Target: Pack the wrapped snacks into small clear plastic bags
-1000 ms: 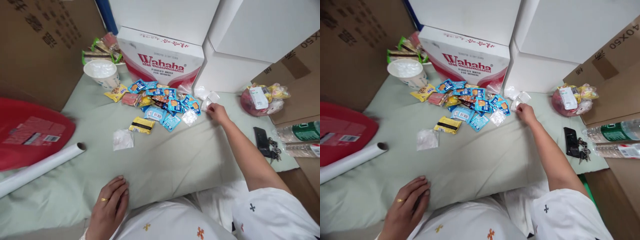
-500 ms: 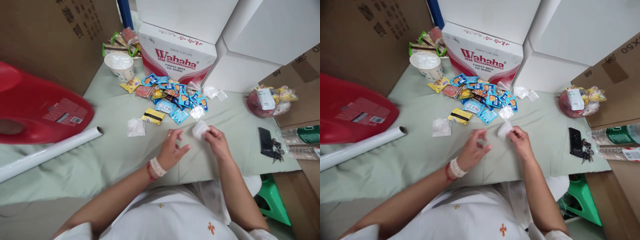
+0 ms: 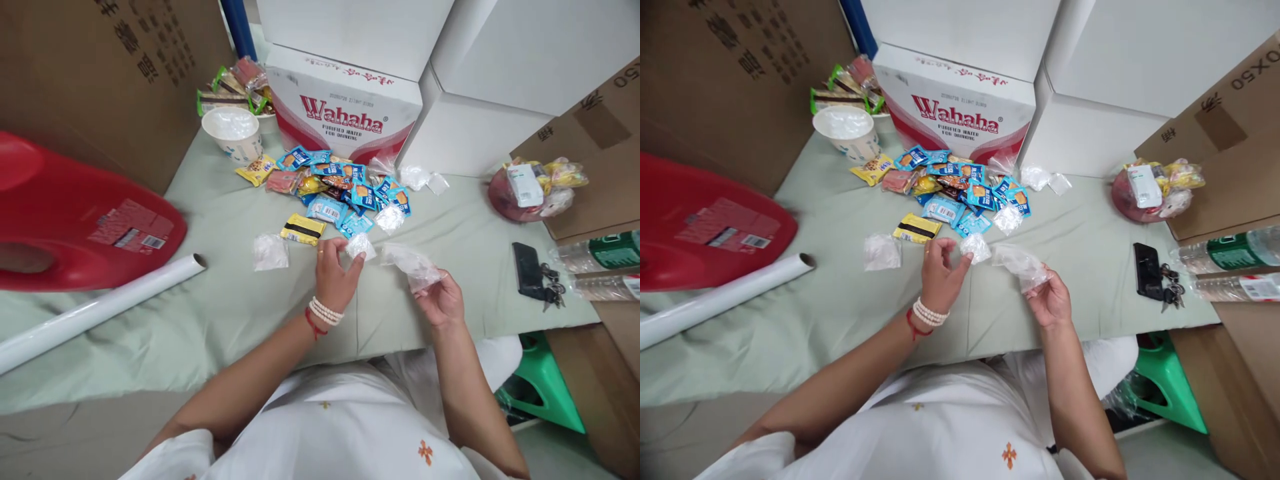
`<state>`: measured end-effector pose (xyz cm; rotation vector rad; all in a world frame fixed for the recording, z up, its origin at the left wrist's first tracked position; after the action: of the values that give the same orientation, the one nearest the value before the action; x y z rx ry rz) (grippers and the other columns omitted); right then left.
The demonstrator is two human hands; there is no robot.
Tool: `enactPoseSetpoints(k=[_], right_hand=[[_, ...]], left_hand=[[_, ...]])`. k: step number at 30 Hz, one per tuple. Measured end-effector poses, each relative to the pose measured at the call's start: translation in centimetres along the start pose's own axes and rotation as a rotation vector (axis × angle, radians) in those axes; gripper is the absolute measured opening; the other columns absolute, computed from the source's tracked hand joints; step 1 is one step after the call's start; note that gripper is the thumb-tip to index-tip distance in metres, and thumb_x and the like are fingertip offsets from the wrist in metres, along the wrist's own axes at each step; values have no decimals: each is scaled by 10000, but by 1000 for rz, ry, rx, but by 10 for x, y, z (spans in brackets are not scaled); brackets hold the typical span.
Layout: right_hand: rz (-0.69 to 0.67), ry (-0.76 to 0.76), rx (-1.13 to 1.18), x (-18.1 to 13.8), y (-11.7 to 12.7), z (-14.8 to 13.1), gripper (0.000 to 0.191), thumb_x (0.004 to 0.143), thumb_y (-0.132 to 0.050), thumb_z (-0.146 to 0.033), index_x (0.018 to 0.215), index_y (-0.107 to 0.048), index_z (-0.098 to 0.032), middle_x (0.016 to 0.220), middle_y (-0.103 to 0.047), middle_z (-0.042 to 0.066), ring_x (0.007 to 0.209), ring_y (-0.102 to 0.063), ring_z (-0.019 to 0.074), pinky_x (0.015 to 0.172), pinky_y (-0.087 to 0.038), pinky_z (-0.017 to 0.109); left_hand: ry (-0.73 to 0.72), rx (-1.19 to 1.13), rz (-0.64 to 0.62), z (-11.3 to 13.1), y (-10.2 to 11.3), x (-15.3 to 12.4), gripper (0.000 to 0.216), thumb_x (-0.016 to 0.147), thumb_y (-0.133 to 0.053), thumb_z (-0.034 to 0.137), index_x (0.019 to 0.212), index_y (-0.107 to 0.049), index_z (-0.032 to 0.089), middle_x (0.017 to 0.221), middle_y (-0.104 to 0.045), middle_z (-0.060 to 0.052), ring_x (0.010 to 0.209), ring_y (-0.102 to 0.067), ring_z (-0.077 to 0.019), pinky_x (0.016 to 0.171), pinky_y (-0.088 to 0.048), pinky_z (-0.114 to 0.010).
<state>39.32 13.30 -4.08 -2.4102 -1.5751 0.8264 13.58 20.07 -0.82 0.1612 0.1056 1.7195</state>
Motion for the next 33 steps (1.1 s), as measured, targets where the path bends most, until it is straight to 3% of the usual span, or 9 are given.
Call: enactPoseSetpoints(k=[3, 5, 9, 13, 16, 21, 25, 30, 33], right_hand=[[-29, 28, 17, -10, -17, 7, 220, 712, -775, -319, 697, -578, -222, 638, -470, -38, 542, -386, 106, 478, -344, 231], [-78, 26, -43, -19, -31, 14, 235, 731, -792, -350, 698, -600, -218, 653, -472, -33, 563, -398, 109, 502, -354, 232], [-155, 54, -215, -38, -44, 21, 305, 806, -782, -506, 767, -662, -228, 732, -552, -4, 662, -479, 143, 605, -425, 253], [-153, 201, -354, -46, -46, 8, 455, 796, -790, -627, 1082, -723, -279, 1090, -678, 43, 987, -597, 206, 826, -496, 293], [-116, 136, -443, -41, -43, 7, 352, 761, -852, -538, 939, -744, -254, 914, -694, 20, 813, -597, 182, 726, -488, 280], [86, 44, -163, -24, -9, 0, 365, 673, -919, -473, 764, -675, -218, 698, -602, -37, 586, -495, 102, 506, -417, 217], [142, 9, -37, -20, 11, 4, 359, 638, -960, -380, 773, -675, -208, 708, -597, -51, 552, -501, 68, 412, -383, 171], [247, 158, 184, -22, 31, -9, 347, 632, -970, -310, 822, -691, -226, 814, -701, -36, 672, -638, 101, 544, -556, 209], [248, 224, 139, -22, 34, -20, 374, 635, -971, -311, 874, -690, -244, 911, -729, -37, 777, -697, 129, 742, -649, 300]], left_hand=[[101, -92, -335, 1, -36, -29, 348, 896, -648, 507, 755, -607, 192, 683, -552, 9, 653, -497, -136, 624, -408, -255], [224, -194, -479, -8, -57, -42, 379, 877, -651, 529, 725, -602, 186, 643, -553, 15, 632, -499, -132, 610, -408, -252], [285, -282, -401, -20, -59, -38, 267, 803, -694, 426, 754, -609, 177, 693, -597, 9, 669, -525, -136, 662, -444, -261], [178, -193, -432, -11, -53, -39, 183, 778, -719, 345, 791, -666, 170, 750, -627, 0, 692, -552, -134, 688, -447, -264], [216, -292, -456, -8, -49, -43, 251, 743, -785, 371, 754, -644, 164, 743, -619, 7, 686, -558, -117, 679, -446, -250], [487, -549, -374, -30, -34, -41, 492, 648, -885, 520, 802, -555, 189, 709, -605, 46, 608, -566, -83, 611, -466, -223], [485, -551, -249, -40, -12, -32, 516, 695, -845, 601, 804, -541, 199, 604, -527, 88, 456, -440, -43, 464, -368, -183], [414, -411, -234, -46, 6, -34, 554, 735, -771, 708, 784, -617, 177, 525, -471, 87, 409, -376, -41, 404, -284, -188], [376, -341, -248, -46, 10, -38, 575, 802, -680, 748, 795, -642, 175, 530, -503, 67, 410, -398, -51, 410, -290, -198]])
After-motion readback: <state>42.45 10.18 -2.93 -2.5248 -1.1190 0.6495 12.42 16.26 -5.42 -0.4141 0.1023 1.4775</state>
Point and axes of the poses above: each hand's wrist, its own x-axis towards the middle knuckle, its own y-axis out of the back of the hand, z = x × y, the point moved 9 cm from there along x, towards the middle knuckle
